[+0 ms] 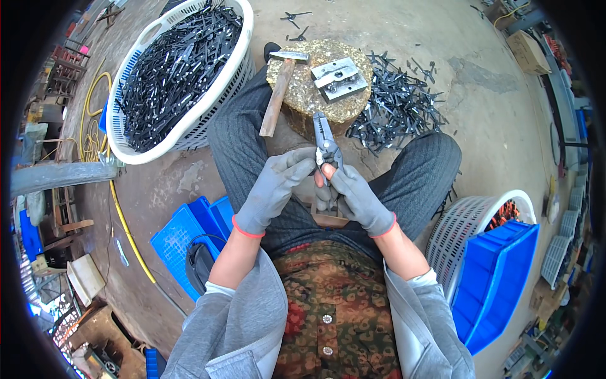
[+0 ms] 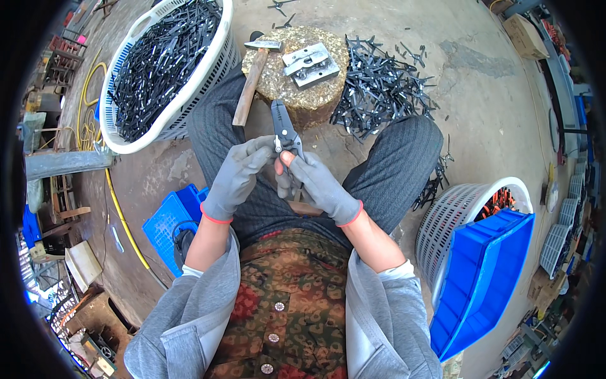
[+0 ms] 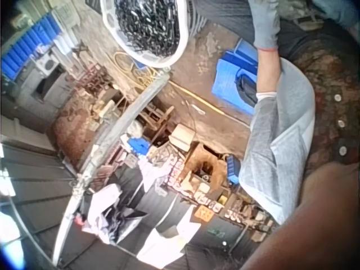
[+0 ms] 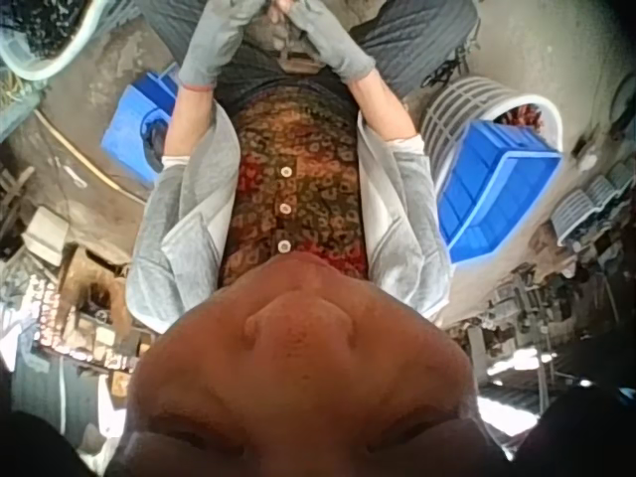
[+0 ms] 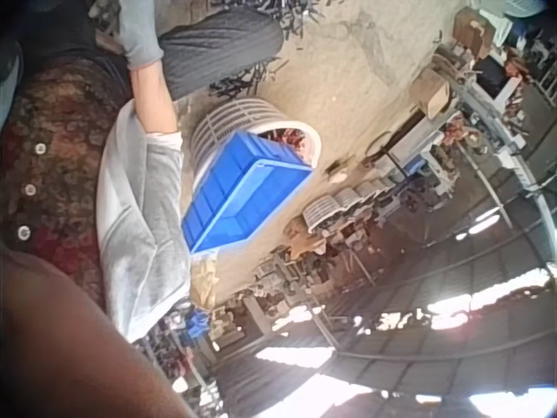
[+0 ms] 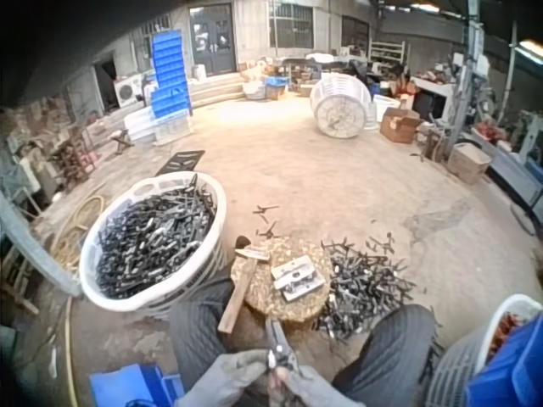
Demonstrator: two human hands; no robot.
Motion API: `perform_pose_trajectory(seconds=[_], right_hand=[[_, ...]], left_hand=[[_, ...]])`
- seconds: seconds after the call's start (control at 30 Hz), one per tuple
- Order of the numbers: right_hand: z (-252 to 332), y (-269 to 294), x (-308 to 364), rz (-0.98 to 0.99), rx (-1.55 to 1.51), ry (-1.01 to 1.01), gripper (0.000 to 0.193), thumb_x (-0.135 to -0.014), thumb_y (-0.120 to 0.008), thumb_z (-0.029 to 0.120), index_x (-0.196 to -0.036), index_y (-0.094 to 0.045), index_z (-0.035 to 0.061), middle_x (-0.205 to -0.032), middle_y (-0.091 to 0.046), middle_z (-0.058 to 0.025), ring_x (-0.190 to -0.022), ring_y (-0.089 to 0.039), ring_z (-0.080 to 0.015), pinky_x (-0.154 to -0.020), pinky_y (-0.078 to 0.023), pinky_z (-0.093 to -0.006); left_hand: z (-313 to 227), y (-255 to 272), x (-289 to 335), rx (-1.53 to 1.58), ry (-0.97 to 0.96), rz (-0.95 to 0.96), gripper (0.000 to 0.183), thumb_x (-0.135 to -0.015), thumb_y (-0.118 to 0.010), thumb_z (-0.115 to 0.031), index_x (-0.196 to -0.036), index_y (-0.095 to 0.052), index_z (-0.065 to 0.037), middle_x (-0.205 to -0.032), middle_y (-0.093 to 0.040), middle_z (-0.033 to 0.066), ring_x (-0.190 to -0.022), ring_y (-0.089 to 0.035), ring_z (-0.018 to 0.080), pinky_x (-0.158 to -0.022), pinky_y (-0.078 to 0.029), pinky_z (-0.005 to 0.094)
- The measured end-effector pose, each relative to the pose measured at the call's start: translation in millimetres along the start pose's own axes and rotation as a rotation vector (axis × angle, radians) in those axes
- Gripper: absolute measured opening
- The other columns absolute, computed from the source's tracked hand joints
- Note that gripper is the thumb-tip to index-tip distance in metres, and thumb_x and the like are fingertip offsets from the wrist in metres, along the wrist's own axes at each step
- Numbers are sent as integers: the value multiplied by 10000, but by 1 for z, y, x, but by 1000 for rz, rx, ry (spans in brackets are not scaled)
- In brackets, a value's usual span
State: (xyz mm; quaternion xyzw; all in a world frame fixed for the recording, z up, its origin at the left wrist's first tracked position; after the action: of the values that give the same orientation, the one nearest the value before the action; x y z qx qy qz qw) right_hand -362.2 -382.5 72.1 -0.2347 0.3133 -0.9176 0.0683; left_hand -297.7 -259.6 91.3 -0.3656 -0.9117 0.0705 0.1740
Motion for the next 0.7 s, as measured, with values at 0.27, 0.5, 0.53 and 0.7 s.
perform_pose_trajectory(seconds=[0.27,0.5,0.53,0.7], right_hand=[[13,-6,3,30,75,-68,346,-933,-511,392,-855,-537,56,-671,-493,-8,-608,-512,-105,-550,-439,-243],[7,0,-8,30,366,-55,358,-939,-484,404,-838,-557,68,-625,-529,-3,-541,-530,-86,-478,-372,-202],[9,-2,-9,61,349,-26,358,-939,-484,404,-838,-557,68,-625,-529,-3,-541,-530,-86,-478,-372,-202],[10,-2,-11,19,196,-81,365,-928,-487,433,-817,-542,89,-610,-499,24,-490,-430,-31,-408,-256,-173]], left_hand=[[-14,7,-1,-180,-91,-36,393,-956,-452,-312,-1106,-573,31,-915,-620,57,-835,-574,107,-677,-457,264],[-6,5,-5,-40,-9,11,324,-957,-423,-233,-1049,-590,30,-745,-611,63,-668,-597,142,-660,-460,244],[-3,6,-5,5,29,-5,323,-958,-417,-227,-1044,-590,32,-730,-609,63,-654,-598,144,-662,-464,244],[2,12,-10,-118,-73,-5,390,-964,-422,-274,-1098,-546,71,-861,-617,112,-837,-616,178,-775,-489,312]])
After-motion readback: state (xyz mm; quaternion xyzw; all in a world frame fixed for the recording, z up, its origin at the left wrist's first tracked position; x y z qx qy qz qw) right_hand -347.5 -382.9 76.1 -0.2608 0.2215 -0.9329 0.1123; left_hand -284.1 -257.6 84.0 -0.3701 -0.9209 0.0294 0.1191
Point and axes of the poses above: each hand's wrist, its own x-axis away from the middle knuckle, its own y-axis out of the back of the hand, z = x × y, the point moved 4 cm from there along -x, towards the middle knuckle
